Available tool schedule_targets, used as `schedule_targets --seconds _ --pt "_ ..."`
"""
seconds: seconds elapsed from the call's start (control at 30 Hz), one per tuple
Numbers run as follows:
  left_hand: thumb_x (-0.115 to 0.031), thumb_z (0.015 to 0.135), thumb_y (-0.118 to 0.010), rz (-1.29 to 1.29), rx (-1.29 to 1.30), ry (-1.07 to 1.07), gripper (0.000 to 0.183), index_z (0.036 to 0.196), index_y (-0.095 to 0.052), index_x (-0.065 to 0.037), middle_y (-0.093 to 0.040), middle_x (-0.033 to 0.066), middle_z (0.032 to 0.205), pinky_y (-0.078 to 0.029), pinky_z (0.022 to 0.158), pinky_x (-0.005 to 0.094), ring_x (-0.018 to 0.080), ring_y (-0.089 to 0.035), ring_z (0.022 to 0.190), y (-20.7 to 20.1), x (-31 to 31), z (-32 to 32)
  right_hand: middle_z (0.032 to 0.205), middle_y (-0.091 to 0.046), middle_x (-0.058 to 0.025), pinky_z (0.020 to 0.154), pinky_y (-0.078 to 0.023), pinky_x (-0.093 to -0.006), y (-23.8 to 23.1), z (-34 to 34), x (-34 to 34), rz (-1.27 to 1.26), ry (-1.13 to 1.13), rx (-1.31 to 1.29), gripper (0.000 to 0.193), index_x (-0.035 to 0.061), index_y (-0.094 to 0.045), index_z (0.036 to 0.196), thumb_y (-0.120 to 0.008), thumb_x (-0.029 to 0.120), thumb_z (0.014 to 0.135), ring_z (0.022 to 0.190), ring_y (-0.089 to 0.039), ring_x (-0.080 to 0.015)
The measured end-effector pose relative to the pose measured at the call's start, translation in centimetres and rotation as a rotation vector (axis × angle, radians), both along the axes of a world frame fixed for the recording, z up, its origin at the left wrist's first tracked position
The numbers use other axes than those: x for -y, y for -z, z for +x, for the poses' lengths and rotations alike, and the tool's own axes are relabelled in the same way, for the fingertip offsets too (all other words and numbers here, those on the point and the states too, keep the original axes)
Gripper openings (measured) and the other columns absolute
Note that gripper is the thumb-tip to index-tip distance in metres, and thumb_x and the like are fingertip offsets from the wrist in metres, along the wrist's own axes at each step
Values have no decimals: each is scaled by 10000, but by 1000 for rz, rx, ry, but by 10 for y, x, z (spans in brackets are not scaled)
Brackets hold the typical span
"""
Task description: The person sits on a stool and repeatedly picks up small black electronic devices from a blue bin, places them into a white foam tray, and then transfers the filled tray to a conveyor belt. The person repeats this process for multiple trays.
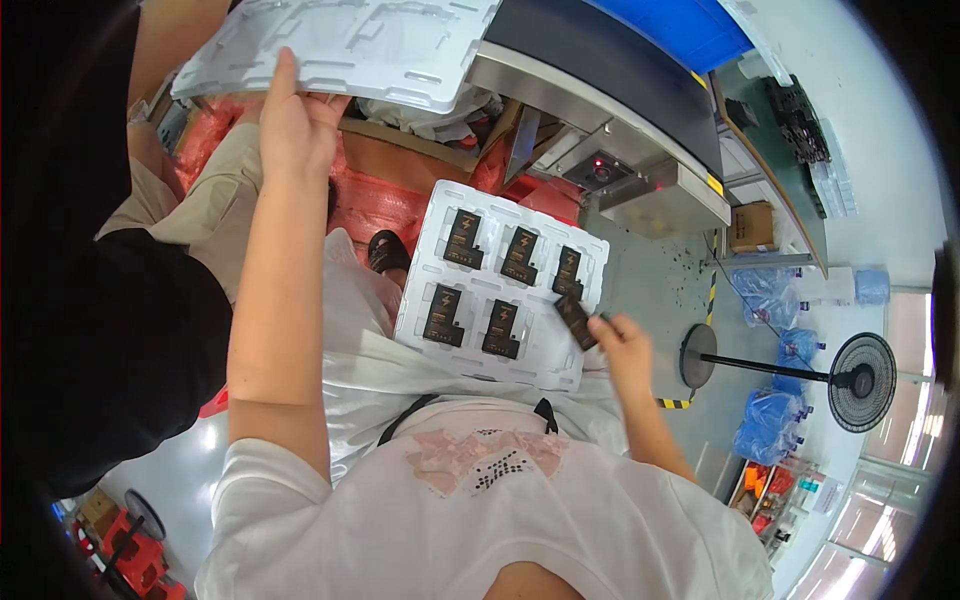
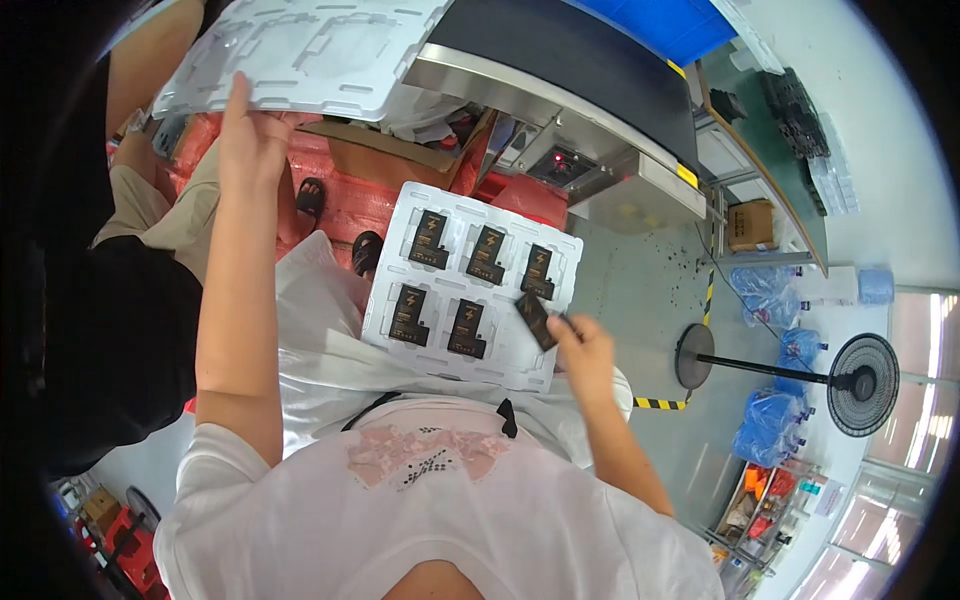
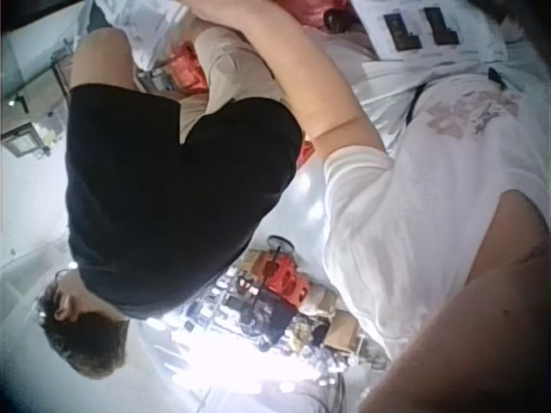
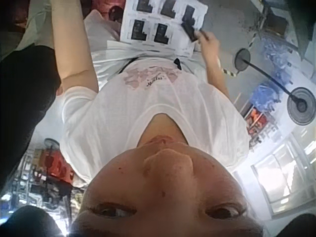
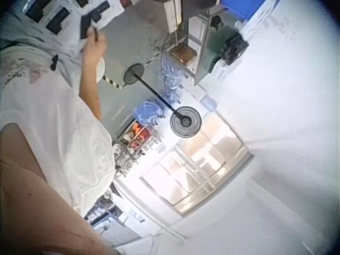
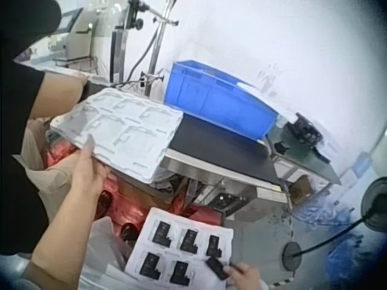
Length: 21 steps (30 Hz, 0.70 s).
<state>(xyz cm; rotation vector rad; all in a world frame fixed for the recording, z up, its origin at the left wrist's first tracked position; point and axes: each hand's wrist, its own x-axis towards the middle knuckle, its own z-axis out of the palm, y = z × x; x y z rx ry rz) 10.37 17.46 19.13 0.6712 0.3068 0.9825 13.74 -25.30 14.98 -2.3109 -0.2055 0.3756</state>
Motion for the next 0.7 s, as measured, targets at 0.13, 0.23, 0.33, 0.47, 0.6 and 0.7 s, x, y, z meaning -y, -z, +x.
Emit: schedule_targets --seconds 0.13,0.23,0.33,0.47,0.6,0.7 --pt "-122 952 -485 -150 10 58 310 1216 -433 30 -520 150 1214 -441 969 478 283 -522 1124 13 14 11 547 -523 -32 434 -368 -266 98 -46 51 35 107 -247 374 18 -594 668 -600 322 885 474 -476 -104" --pt "-33 926 -495 -247 26 145 325 1231 -407 36 -498 170 1258 -429 991 491 318 -485 1177 9 39 1 537 -523 -43 428 -376 -287 103 -49 51 -36 30 -439 410 21 -584 642 -571 340 899 449 -477 -126" --pt "6 920 -484 -307 7 299 344 1249 -390 41 -443 176 1318 -341 1082 502 318 -413 1257 4 76 -17 559 -528 -50 429 -388 -284 100 -34 52 -157 -28 -547 436 29 -583 638 -555 370 908 443 -469 -125" --pt "30 930 -444 -317 34 418 362 1284 -367 32 -396 181 1365 -323 1092 507 316 -368 1296 -5 132 -42 542 -543 -77 494 -431 -327 108 -25 56 -267 -122 -277 477 11 -601 613 -569 400 886 486 -535 -179" --pt "15 935 -448 -357 -15 499 370 1296 -368 16 -416 173 1356 -325 1095 488 312 -370 1297 5 146 -72 548 -581 -108 582 -455 -376 115 -11 54 -347 -324 -125 470 9 -645 629 -584 414 860 570 -596 -250" --pt "5 936 -455 -361 -18 534 373 1299 -370 18 -420 169 1358 -332 1091 481 303 -382 1290 5 158 -96 611 -609 -130 606 -463 -393 107 -1 51 -327 -432 -157 461 10 -665 644 -589 415 851 587 -605 -275"
